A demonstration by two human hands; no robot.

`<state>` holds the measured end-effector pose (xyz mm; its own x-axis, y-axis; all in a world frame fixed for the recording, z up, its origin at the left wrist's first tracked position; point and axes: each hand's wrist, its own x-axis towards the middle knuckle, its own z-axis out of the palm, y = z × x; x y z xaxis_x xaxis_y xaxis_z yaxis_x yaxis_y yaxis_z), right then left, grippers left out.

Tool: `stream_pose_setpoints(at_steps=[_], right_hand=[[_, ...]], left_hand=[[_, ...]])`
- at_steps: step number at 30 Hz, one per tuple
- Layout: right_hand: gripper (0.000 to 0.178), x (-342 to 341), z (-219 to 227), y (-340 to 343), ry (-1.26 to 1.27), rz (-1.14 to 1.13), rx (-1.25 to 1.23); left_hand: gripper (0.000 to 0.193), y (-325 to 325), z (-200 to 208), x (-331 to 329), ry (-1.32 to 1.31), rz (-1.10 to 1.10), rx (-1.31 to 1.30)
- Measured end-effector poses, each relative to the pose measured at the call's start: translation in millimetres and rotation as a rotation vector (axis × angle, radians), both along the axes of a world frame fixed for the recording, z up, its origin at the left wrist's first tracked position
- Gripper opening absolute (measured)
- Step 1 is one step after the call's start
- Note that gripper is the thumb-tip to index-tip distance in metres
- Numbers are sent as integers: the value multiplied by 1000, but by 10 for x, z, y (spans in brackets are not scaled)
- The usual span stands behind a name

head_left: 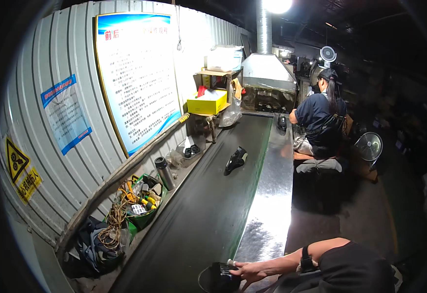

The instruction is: Manually position and secure shoe uppers onto lasts using a toe lasting machine.

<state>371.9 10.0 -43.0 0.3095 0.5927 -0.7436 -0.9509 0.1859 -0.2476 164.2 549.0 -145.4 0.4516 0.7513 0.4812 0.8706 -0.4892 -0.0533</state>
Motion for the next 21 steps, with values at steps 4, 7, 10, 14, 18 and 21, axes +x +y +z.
stream_pose_setpoints(at_steps=[4,7,10,14,18,21], right_hand=[[100,-123,-324,-526,28,-82,143],[103,-206,-333,-851,20,-188,80],[94,-272,-347,-1177,17,-311,80],[29,-292,-417,-1466,-47,-317,-66],[19,-211,-568,-1796,-97,-330,144],[33,-143,-500,-1935,-104,-363,101]], left_hand=[[55,-383,291,140,-139,-246,10],[46,-888,603,170,-225,-416,26],[38,-1544,955,210,-290,-580,31],[29,-2554,1556,23,-335,-735,5],[39,-3093,1068,476,-288,-880,-223],[39,-3927,1199,717,-261,-1043,-386]])
